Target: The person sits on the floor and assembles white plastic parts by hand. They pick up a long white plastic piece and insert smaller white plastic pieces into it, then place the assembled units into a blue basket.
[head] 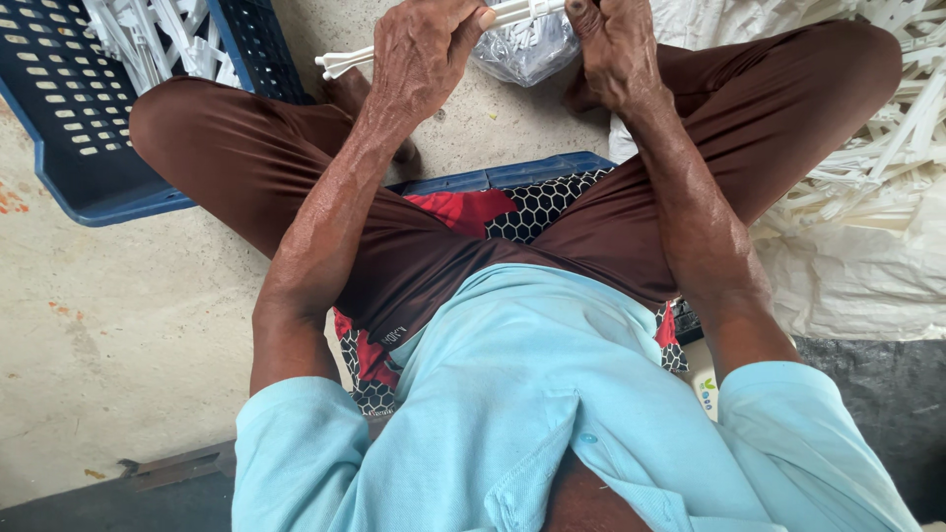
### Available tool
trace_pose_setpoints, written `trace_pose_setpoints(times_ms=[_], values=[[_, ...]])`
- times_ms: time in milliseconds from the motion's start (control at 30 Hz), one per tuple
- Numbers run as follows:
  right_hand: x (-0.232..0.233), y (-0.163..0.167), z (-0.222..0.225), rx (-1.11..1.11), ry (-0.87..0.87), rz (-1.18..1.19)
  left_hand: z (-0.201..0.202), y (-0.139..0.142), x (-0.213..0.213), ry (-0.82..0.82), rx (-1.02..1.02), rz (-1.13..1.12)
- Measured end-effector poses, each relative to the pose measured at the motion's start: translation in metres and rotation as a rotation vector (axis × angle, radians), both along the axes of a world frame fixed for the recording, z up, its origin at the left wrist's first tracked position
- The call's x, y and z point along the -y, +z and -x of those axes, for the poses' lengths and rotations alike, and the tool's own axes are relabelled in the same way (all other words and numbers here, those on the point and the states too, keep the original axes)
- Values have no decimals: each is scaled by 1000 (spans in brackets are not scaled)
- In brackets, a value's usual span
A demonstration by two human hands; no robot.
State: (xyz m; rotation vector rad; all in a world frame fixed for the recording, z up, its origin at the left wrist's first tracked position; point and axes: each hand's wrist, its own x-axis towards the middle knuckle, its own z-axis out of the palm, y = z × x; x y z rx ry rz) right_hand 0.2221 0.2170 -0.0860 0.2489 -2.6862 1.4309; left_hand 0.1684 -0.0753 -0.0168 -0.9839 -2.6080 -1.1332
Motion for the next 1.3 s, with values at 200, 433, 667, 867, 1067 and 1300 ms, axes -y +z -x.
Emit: trace_pose_setpoints(times_ms=[200, 433, 667, 867, 1067, 1300], values=[[4, -4, 2, 137, -24, 219, -5, 0, -3, -11, 1, 11], [10, 10, 6, -178, -5, -71, 0, -2, -2, 19, -17, 19], [10, 20, 1, -21, -10, -51, -4, -2, -2, -39, -17, -9], [11, 8, 11, 130, -115, 184, -5, 6, -4, -18, -59, 0], [4, 15, -2, -259, 182, 157, -5, 8, -3, -14, 12, 22], [7, -10, 5, 117, -78, 220, -8, 3, -4, -34, -72, -4]])
